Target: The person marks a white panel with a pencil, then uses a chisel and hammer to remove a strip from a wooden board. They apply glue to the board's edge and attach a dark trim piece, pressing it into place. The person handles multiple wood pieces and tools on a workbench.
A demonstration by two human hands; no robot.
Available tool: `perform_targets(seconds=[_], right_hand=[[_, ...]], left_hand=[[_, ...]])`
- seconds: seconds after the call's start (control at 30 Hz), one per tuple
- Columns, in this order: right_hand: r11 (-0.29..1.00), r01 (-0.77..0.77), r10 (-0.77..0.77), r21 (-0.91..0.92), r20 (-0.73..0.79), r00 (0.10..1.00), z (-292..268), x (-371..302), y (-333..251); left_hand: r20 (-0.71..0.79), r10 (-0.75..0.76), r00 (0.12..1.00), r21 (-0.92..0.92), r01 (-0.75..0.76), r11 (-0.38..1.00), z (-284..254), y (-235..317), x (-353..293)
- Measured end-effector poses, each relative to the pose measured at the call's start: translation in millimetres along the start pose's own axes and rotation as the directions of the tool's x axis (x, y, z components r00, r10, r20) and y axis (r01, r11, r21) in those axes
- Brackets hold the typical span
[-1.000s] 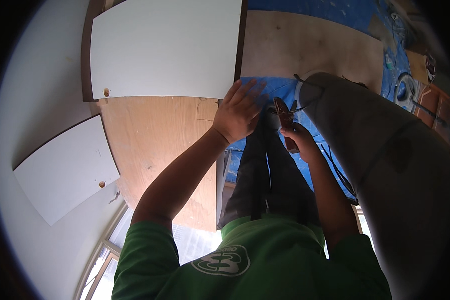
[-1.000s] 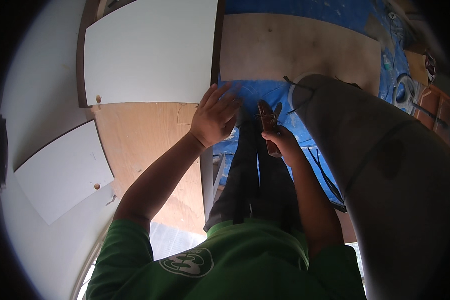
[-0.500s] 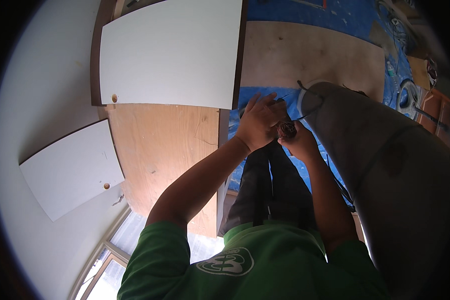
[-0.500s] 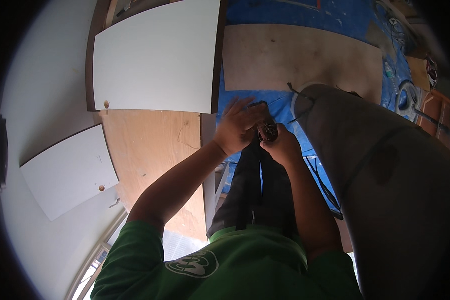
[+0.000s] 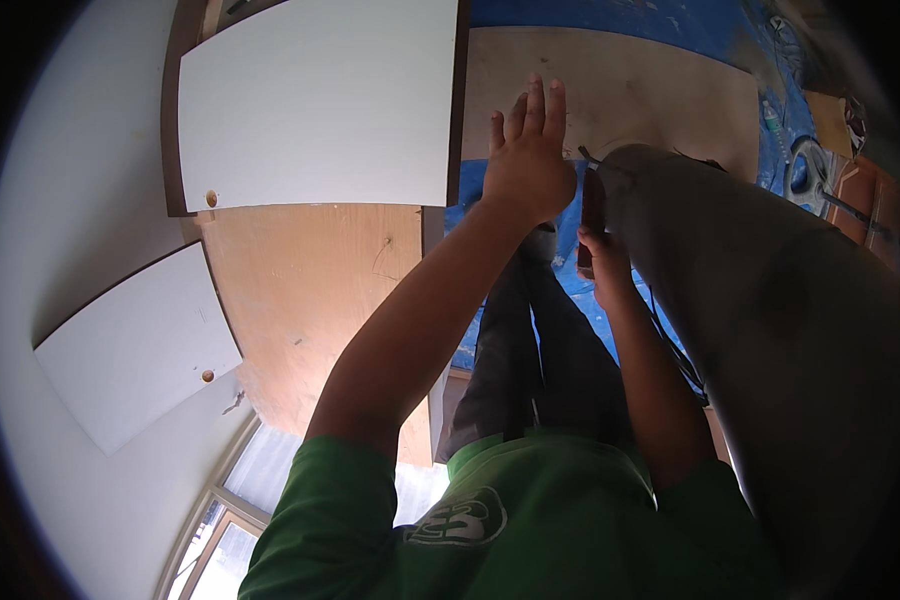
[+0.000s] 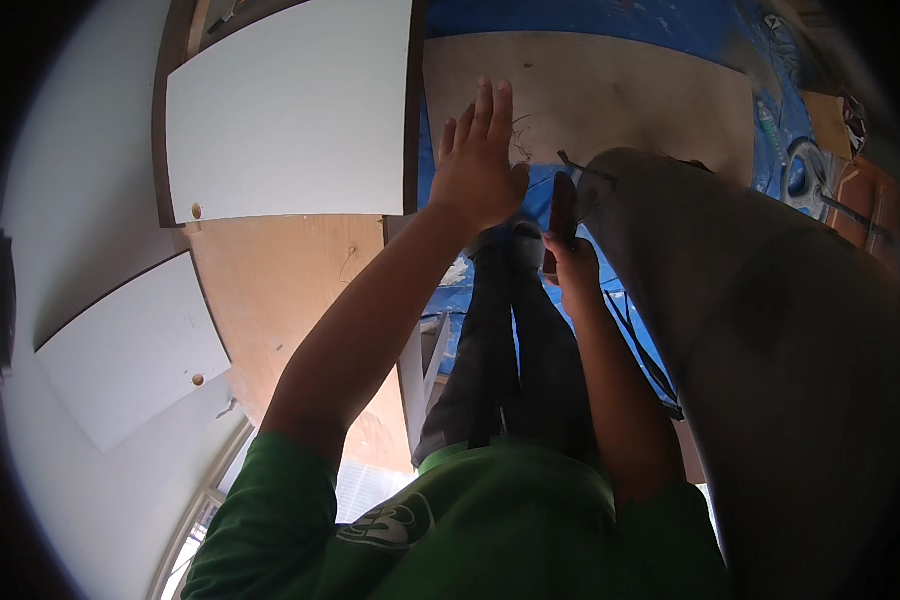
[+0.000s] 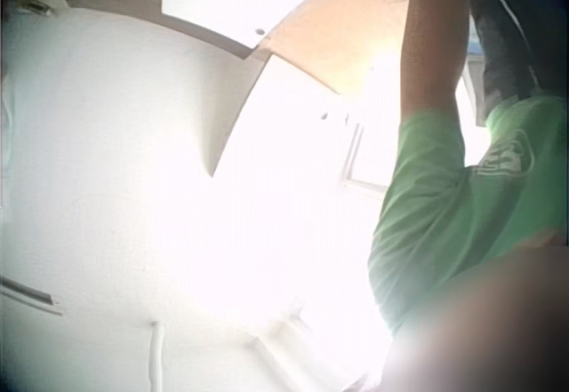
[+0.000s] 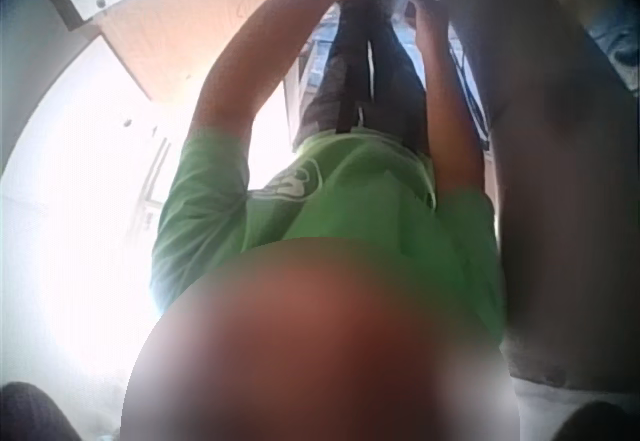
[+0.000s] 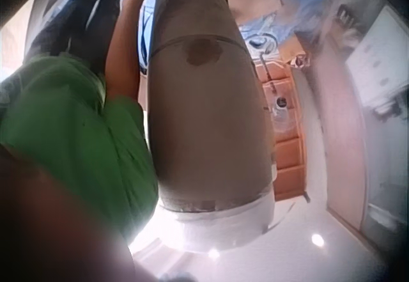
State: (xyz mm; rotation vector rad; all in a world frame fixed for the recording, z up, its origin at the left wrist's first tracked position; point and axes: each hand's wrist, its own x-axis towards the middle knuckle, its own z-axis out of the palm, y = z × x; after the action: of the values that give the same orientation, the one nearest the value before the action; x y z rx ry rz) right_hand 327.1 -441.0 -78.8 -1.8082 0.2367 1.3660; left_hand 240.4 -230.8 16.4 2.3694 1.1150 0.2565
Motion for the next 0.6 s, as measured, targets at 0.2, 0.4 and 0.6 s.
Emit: perform_targets(seconds=[0.2,0.4,0.6], right_hand=[[0.899,0.42,-0.428,-0.127,-0.043,0.903,13.1,-13.5,-9.0],[0.79,0.514,-0.567,-0.335,-0.075,0.821,20.5,-17.2,-12.0],[0.886,0.454,-0.443,-0.09,0.118,0.888,19.9,-22.3,-30.6]], left_hand=[[0.035,-0.017,0.999,-0.087,0.02,0.996,10.3,-22.3,-22.6],[0.18,-0.024,0.983,-0.379,0.092,0.921,23.2,-20.2,-58.9],[-0.004,0.081,0.997,-0.376,-0.076,0.923,14.0,-19.9,-89.4]])
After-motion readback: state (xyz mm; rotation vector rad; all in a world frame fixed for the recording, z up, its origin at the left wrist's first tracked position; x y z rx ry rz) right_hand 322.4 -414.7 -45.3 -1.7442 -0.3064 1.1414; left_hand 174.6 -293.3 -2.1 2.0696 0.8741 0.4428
